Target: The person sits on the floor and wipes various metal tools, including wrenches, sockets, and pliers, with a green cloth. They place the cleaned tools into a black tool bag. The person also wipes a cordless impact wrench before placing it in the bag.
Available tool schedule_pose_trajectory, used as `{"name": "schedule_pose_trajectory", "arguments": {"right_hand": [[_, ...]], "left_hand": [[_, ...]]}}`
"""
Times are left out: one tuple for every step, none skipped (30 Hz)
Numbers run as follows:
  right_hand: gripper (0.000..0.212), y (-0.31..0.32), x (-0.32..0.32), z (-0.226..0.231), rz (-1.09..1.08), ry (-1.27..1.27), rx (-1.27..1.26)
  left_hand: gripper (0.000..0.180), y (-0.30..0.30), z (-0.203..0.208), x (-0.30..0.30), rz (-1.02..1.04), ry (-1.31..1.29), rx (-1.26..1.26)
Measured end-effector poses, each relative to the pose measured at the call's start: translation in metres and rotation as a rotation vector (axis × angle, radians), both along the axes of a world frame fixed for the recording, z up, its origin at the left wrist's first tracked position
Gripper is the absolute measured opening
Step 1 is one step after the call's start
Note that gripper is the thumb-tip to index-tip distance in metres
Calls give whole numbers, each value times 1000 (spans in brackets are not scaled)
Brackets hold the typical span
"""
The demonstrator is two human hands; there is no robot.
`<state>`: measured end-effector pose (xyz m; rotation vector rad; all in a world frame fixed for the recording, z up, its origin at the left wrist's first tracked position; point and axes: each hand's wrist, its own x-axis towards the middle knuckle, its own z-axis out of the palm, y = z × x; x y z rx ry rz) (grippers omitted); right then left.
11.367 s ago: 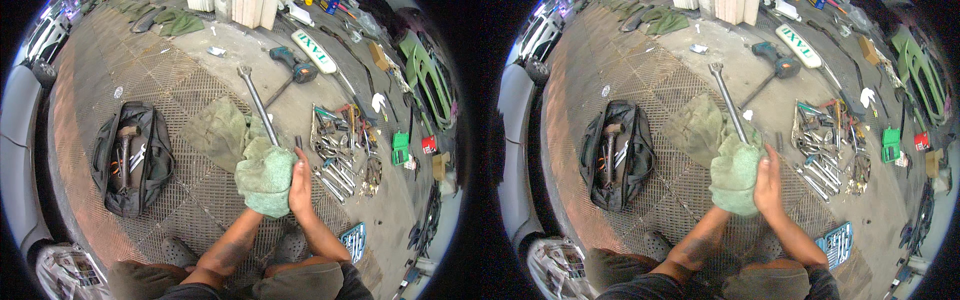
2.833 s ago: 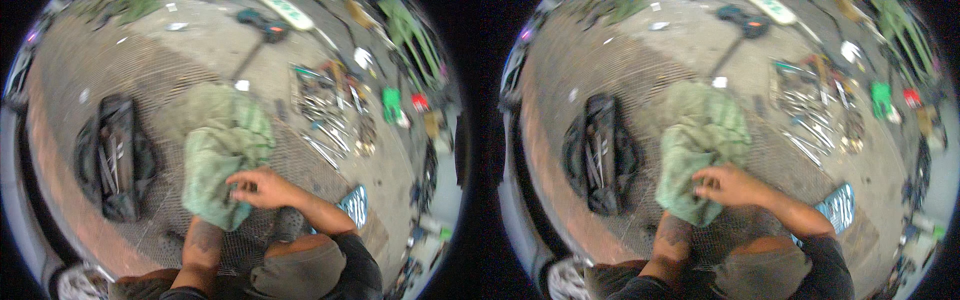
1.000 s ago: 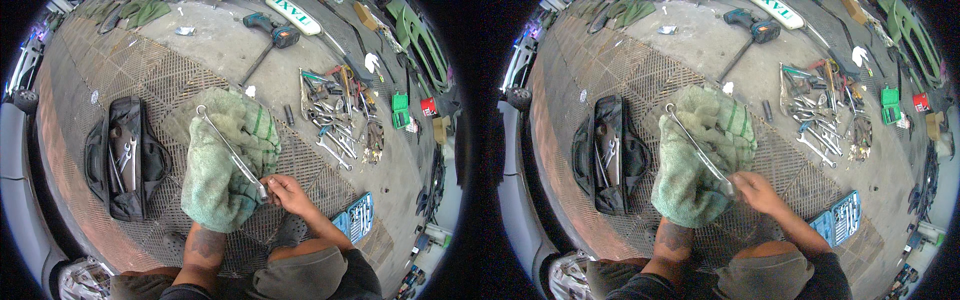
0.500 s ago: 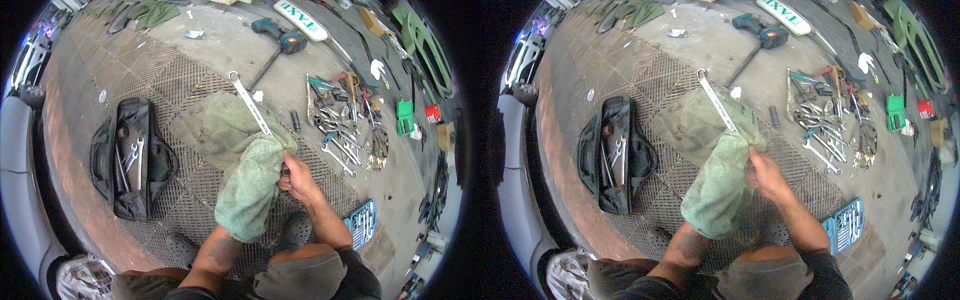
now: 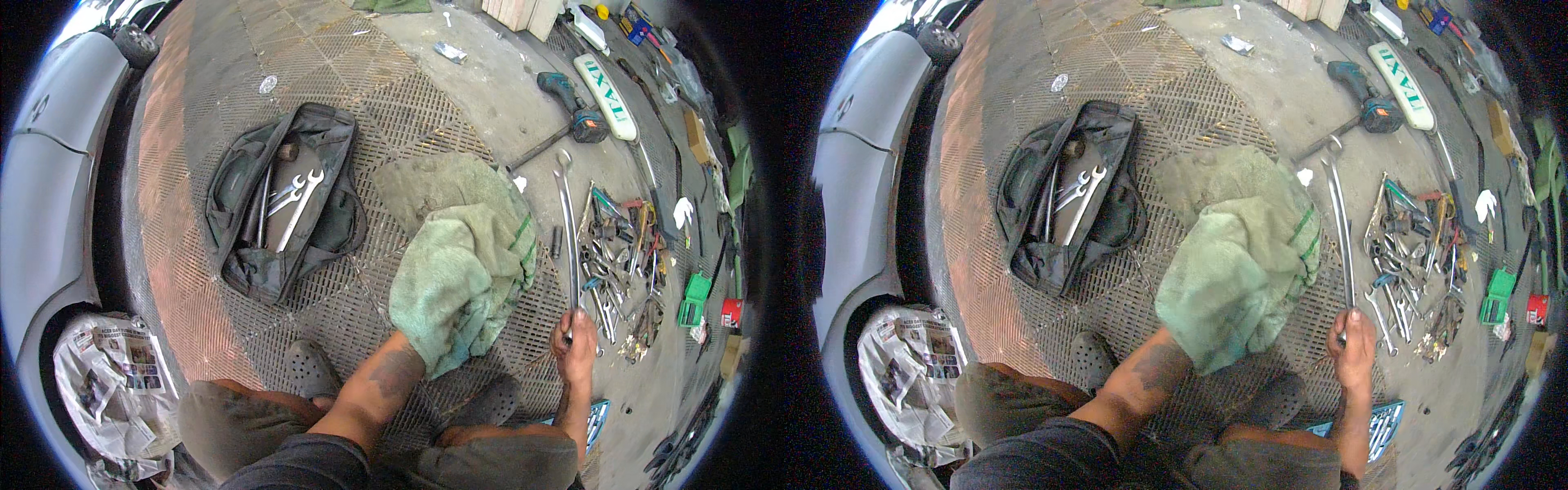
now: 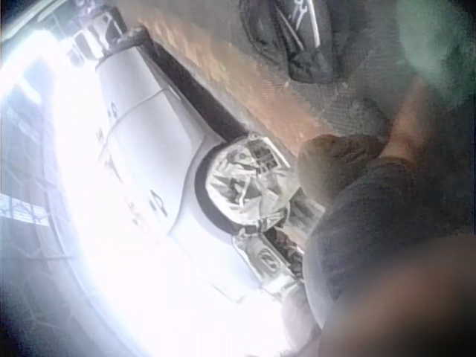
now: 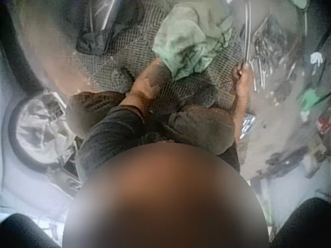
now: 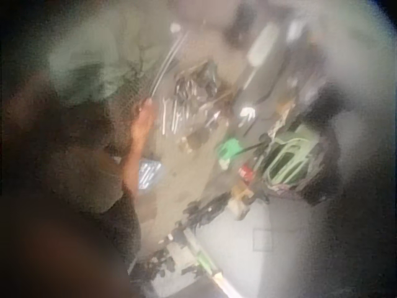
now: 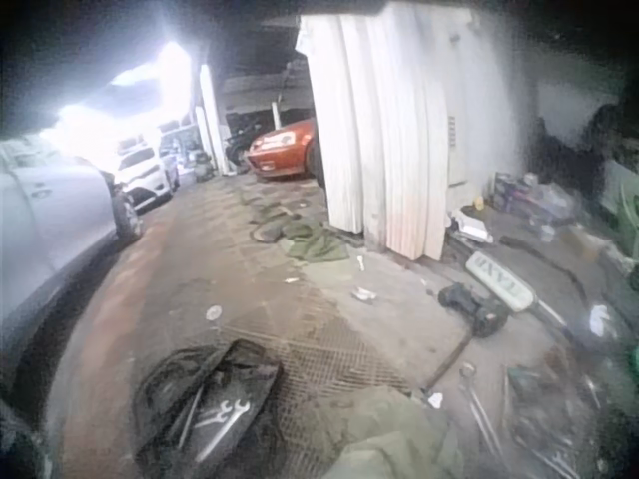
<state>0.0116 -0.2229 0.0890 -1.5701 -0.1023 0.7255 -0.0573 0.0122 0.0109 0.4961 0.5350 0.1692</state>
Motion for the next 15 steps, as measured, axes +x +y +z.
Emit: {"name": "schedule_pose_trajectory", "arguments": {"right_hand": [[39, 19, 2, 9, 16, -6, 23], [39, 42, 3, 20, 13, -14, 19], [37, 68, 4, 33, 148, -26, -148], [31, 96, -4, 45, 407, -129, -66], [33, 124, -13, 55, 626, -136, 30], [41, 151, -23, 63, 841, -270, 144], [44, 175, -34, 69, 915, -318, 6], [48, 188, -39, 73, 945, -390, 26], [46, 189, -34, 74, 901, -347, -101], [43, 184, -29, 70, 835, -336, -148], [41, 174, -20, 61, 749, -357, -145], [40, 157, -11, 48, 668, -338, -175], [39, 135, -4, 31, 556, -325, -172], [35, 109, 4, 11, 459, -410, -220], [30, 78, 13, -9, 368, -479, -254]], "left_hand": [[31, -5, 0, -5, -9, 8, 0], [31, -10, 1, -7, -17, 13, 1], [31, -15, 1, -10, -29, 18, 5], [31, -20, 1, -10, -39, 23, 17], [31, -23, 0, -12, -46, 24, 10], [31, -26, 1, -12, -50, 26, 13], [31, -27, 1, -13, -48, 30, 18], [31, -27, 1, -14, -49, 33, 13], [31, -26, 0, -13, -52, 41, 10], [31, -25, 0, -14, -52, 41, 9], [31, -23, -1, -14, -47, 42, 0], [31, -21, -2, -14, -48, 44, -6], [31, -20, -3, -14, -43, 43, -9], [31, -19, -4, -13, -36, 42, -15], [31, -20, -5, -12, -34, 48, -14]]}}
